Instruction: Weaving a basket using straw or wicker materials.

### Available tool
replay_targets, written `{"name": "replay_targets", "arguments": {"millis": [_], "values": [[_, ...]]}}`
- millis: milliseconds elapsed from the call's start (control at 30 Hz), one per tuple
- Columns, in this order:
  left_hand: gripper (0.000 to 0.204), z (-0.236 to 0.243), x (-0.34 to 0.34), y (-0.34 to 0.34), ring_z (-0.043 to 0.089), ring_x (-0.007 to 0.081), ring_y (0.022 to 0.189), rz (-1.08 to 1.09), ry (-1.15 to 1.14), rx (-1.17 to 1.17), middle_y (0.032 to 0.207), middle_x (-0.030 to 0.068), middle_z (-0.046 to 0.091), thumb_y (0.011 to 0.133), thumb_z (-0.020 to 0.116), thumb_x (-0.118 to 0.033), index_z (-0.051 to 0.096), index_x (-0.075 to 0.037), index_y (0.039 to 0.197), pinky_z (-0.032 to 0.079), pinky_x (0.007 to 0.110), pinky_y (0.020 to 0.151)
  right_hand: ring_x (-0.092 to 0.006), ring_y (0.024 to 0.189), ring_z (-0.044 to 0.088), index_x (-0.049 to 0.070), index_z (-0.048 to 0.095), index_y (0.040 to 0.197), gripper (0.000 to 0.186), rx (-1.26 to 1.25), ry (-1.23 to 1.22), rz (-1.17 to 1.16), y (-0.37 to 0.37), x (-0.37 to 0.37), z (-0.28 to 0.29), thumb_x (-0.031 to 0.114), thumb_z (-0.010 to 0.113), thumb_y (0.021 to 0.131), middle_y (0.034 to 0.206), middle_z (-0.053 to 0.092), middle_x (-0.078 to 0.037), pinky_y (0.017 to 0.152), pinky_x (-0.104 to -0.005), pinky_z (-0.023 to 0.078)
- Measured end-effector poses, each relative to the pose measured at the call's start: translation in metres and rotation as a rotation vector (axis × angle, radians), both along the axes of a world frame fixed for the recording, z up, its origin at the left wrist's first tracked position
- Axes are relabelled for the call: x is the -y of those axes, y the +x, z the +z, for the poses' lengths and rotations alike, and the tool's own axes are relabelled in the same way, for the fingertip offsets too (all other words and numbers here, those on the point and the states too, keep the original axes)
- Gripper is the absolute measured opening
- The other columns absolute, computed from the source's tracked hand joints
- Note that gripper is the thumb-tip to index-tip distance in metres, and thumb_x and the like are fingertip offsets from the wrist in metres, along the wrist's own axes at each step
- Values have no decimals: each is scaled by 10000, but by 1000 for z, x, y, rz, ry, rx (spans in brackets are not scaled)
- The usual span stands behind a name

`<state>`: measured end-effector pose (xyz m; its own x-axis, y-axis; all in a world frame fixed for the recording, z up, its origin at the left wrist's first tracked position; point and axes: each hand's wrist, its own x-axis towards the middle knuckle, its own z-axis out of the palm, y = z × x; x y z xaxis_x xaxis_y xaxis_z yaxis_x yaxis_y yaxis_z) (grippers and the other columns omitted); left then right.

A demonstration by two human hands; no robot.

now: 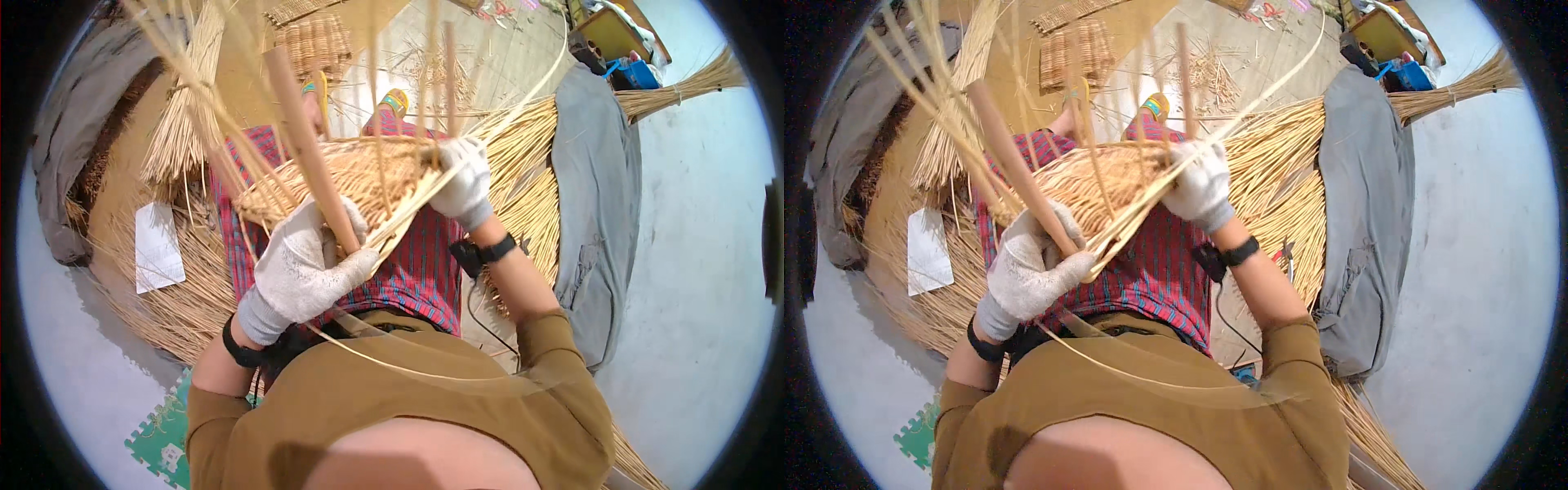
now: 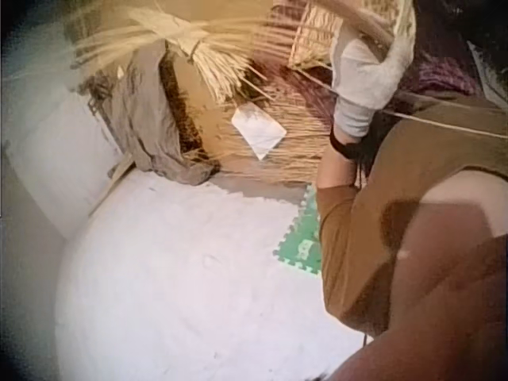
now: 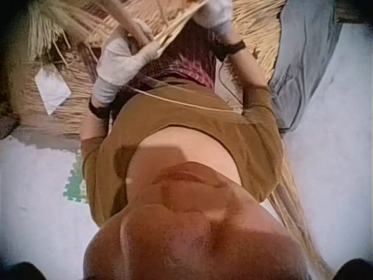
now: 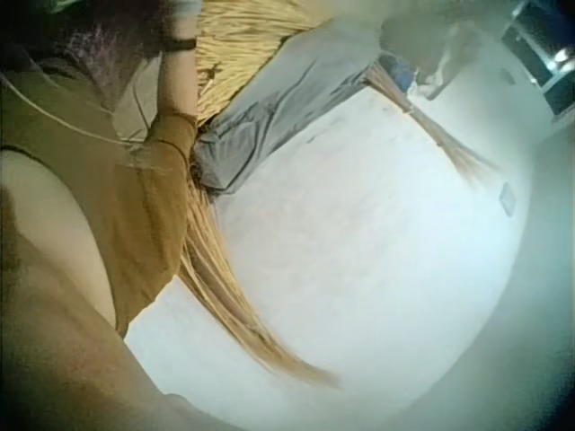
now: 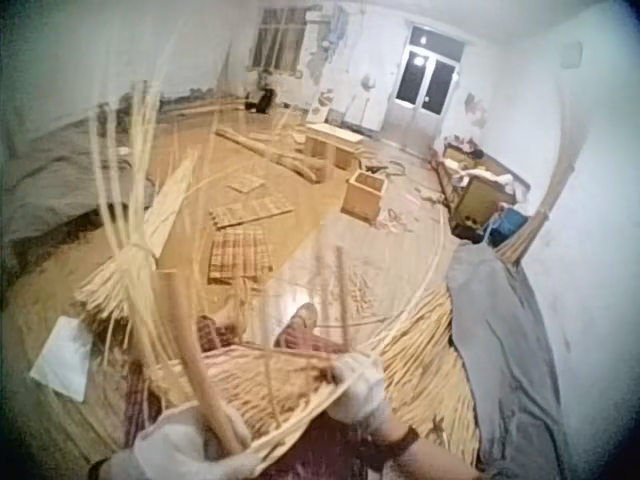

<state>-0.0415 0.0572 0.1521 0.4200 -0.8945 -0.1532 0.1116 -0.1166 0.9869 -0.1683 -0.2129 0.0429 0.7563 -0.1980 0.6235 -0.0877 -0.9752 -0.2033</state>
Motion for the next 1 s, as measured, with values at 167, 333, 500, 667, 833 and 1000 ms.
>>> {"name": "replay_targets", "arguments": {"millis": [167,333,500,667,833,1000], "values": [[391,-37,9,87,542,101,917,-137,-72,222,985,-13,555,849,816,-240,540,-78,1074,488,277,814,-268,903,672,155,720,1000,402,34,-72,-304,-17,-40,-8,339,870,675,976,723,-56,876,-442,441],[350,-89,6,159,562,98,825,-201,209,66,907,-25,567,894,789,-188,562,-88,1141,502,264,752,-275,926,670,129,684,1213,646,-175,-11,-336,23,-71,-18,431,879,676,1002,719,-60,867,-458,451],[346,-120,-7,151,547,111,903,-94,125,-43,983,-26,562,890,781,-131,561,-91,1154,478,266,827,-283,978,679,148,712,1137,527,-26,185,107,18,-111,11,275,924,671,1059,712,-76,849,-442,496],[319,-132,-6,135,538,128,970,7,71,-74,1030,-16,549,910,745,-92,561,-85,1171,459,283,927,-281,997,699,111,717,1147,282,-290,163,-110,35,-121,15,231,760,896,981,728,-80,885,-421,522],[315,-137,-10,133,527,125,972,-35,-5,-62,1025,-25,539,915,751,-115,559,-88,1164,456,288,941,-363,922,694,92,726,1189,283,-252,737,-220,72,-118,30,269,677,973,990,742,-110,819,-475,558],[355,-140,-10,131,525,110,999,-68,128,-38,1047,-31,552,926,758,-155,557,-69,1206,439,269,946,-317,931,682,224,670,1346,486,-42,392,214,156,-103,61,236,726,864,1004,710,-119,866,-429,548]]}}
